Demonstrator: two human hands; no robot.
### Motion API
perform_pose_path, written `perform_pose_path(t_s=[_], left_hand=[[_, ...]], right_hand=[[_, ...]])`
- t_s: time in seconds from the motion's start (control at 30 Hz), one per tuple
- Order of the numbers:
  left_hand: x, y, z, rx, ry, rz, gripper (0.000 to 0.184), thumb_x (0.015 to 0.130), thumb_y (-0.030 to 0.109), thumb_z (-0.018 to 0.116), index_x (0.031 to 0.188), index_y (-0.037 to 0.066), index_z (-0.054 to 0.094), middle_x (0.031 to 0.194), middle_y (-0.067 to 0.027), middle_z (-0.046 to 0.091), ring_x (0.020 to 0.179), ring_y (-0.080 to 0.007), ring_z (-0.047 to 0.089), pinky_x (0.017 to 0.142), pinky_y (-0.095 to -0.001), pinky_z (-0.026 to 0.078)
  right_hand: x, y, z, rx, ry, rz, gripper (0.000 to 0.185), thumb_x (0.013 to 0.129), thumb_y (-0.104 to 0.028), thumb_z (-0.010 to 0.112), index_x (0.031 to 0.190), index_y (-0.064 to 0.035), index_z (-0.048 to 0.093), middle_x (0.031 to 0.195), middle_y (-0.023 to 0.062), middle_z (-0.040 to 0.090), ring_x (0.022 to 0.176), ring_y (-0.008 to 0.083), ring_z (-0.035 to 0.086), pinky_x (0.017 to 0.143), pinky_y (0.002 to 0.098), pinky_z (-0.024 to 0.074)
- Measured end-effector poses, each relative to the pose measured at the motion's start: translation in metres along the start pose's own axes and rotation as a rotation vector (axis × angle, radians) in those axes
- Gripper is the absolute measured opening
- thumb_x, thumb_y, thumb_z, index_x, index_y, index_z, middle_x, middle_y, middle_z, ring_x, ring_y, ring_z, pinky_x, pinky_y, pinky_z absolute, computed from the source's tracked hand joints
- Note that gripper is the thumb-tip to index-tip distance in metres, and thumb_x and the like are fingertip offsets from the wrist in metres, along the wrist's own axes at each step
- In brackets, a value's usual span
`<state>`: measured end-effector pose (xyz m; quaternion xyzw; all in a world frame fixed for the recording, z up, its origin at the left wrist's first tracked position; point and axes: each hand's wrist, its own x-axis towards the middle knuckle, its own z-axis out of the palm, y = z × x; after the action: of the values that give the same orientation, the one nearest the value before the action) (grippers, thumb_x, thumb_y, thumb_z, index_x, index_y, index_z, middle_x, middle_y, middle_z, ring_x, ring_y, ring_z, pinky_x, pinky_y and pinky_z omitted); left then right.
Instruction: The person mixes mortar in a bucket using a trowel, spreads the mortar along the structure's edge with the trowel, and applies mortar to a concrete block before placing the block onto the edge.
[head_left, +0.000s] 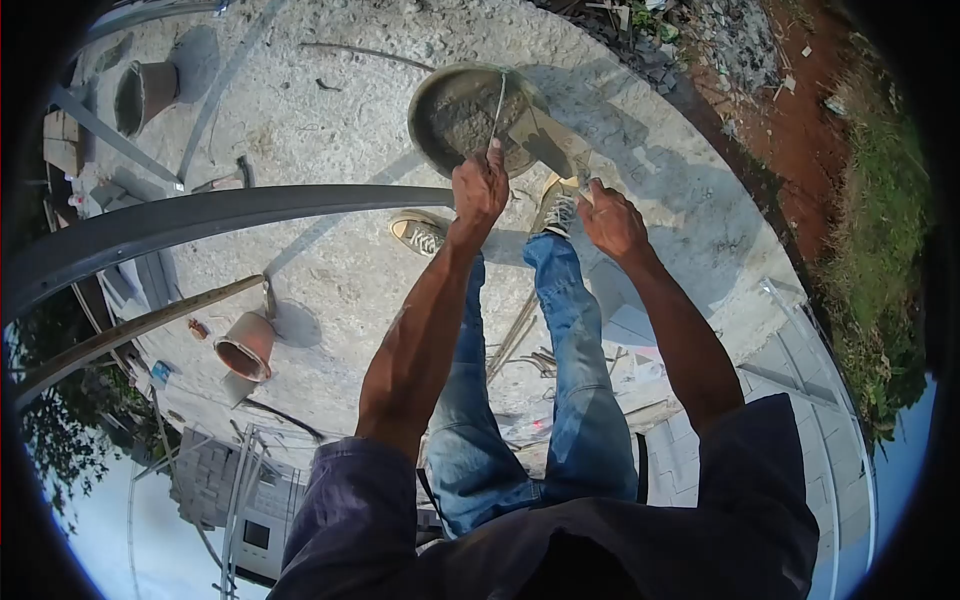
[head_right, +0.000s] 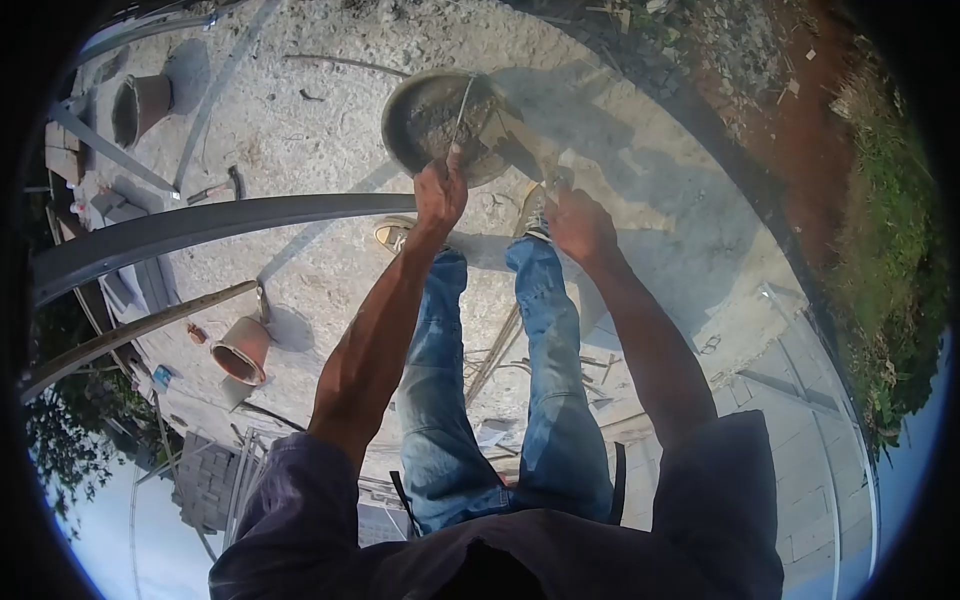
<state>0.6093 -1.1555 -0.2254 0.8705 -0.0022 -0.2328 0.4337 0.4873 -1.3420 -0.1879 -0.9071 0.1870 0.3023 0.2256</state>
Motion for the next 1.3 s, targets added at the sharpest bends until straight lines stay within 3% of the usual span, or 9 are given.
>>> perform_pose_path(t_s=[0.17, 0.23, 0.37, 0.5, 0.7, 0.9, 1.13, 1.23, 1.3], left_hand=[[0.021, -0.031, -0.047, -0.093, 0.05, -0.199, 0.038, 0.1, 0.028, 0.046, 0.106, -0.007, 0.059, 0.079, -0.0302, 0.06, 0.079, -0.046, 0.062, 0.068, -0.0482, 0.047], [-0.001, -0.042, -0.065, 0.182, 0.289, 0.222, 0.039, 0.098, 0.022, 0.051, 0.124, -0.008, 0.051, 0.106, -0.0317, 0.059, 0.098, -0.0457, 0.06, 0.083, -0.0452, 0.048], [-0.147, -0.037, -0.129, 0.017, -0.093, -0.137, 0.045, 0.097, 0.021, 0.054, 0.131, -0.007, 0.046, 0.129, -0.0289, 0.053, 0.115, -0.0381, 0.056, 0.098, -0.0456, 0.044], [-0.266, -0.042, -0.173, 0.239, -0.256, -0.292, 0.059, 0.09, 0.023, 0.062, 0.136, -0.004, 0.036, 0.13, -0.0305, 0.047, 0.12, -0.0471, 0.045, 0.101, -0.0539, 0.036], [-0.278, -0.059, -0.154, 0.362, -0.167, -0.374, 0.061, 0.084, 0.022, 0.066, 0.136, 0.001, 0.041, 0.129, -0.0252, 0.048, 0.122, -0.042, 0.044, 0.102, -0.0524, 0.035], [-0.277, -0.058, -0.148, 0.473, -0.319, -0.613, 0.054, 0.082, 0.031, 0.063, 0.13, 0.01, 0.053, 0.133, -0.0147, 0.05, 0.126, -0.0325, 0.043, 0.106, -0.0485, 0.029], [-0.284, -0.068, -0.147, 0.403, -0.219, -0.653, 0.05, 0.081, 0.029, 0.062, 0.125, 0.008, 0.057, 0.13, -0.0144, 0.053, 0.124, -0.0327, 0.045, 0.106, -0.048, 0.03], [-0.282, -0.06, -0.145, 0.442, -0.231, -0.61, 0.048, 0.081, 0.028, 0.063, 0.124, 0.008, 0.057, 0.126, -0.0135, 0.055, 0.121, -0.0315, 0.047, 0.104, -0.0469, 0.032], [-0.283, -0.054, -0.147, 0.499, -0.241, -0.565, 0.046, 0.08, 0.026, 0.064, 0.122, 0.008, 0.058, 0.122, -0.012, 0.058, 0.119, -0.0301, 0.049, 0.103, -0.0457, 0.034]], right_hand=[[0.085, -0.038, 0.035, -0.026, -0.128, 0.052, 0.038, 0.092, -0.03, 0.053, 0.117, -0.0016, 0.054, 0.099, 0.0246, 0.065, 0.095, 0.0409, 0.064, 0.084, 0.0492, 0.0503], [0.106, -0.048, 0.074, -0.015, -0.182, 0.059, 0.039, 0.093, -0.03, 0.052, 0.117, -0.0005, 0.054, 0.101, 0.0253, 0.065, 0.097, 0.0416, 0.063, 0.085, 0.0493, 0.0501], [0.114, -0.066, 0.111, 0.301, -0.25, 0.034, 0.046, 0.093, -0.038, 0.051, 0.116, 0.0022, 0.056, 0.103, 0.0275, 0.065, 0.098, 0.0431, 0.063, 0.087, 0.0457, 0.0499], [0.096, -0.047, 0.115, 0.453, -0.137, 0.067, 0.05, 0.092, -0.042, 0.055, 0.113, 0.0031, 0.059, 0.109, 0.0286, 0.063, 0.1, 0.0429, 0.062, 0.085, 0.0418, 0.051], [0.056, -0.087, 0.048, -0.203, 0.099, -0.063, 0.041, 0.093, -0.031, 0.054, 0.124, -0.005, 0.05, 0.087, 0.0236, 0.06, 0.081, 0.0382, 0.064, 0.07, 0.0472, 0.0534], [0.089, -0.073, 0.132, 0.525, -0.2, 0.356, 0.046, 0.095, -0.04, 0.048, 0.115, -0.0003, 0.057, 0.101, 0.0267, 0.064, 0.098, 0.0443, 0.061, 0.084, 0.0475, 0.0496], [0.057, -0.06, 0.052, 0.077, -0.166, 0.279, 0.053, 0.095, -0.04, 0.05, 0.119, 0.0064, 0.056, 0.096, 0.0255, 0.066, 0.091, 0.035, 0.066, 0.082, 0.0384, 0.0504], [0.059, -0.071, 0.06, -0.031, -0.083, 0.29, 0.042, 0.096, -0.04, 0.044, 0.099, -0.0015, 0.06, 0.093, 0.0227, 0.067, 0.091, 0.0444, 0.063, 0.081, 0.0459, 0.0497], [0.089, -0.097, 0.1, 0.12, -0.085, -0.019, 0.039, 0.097, -0.038, 0.044, 0.097, -0.0023, 0.06, 0.093, 0.0219, 0.067, 0.091, 0.041, 0.064, 0.079, 0.0448, 0.0508]])
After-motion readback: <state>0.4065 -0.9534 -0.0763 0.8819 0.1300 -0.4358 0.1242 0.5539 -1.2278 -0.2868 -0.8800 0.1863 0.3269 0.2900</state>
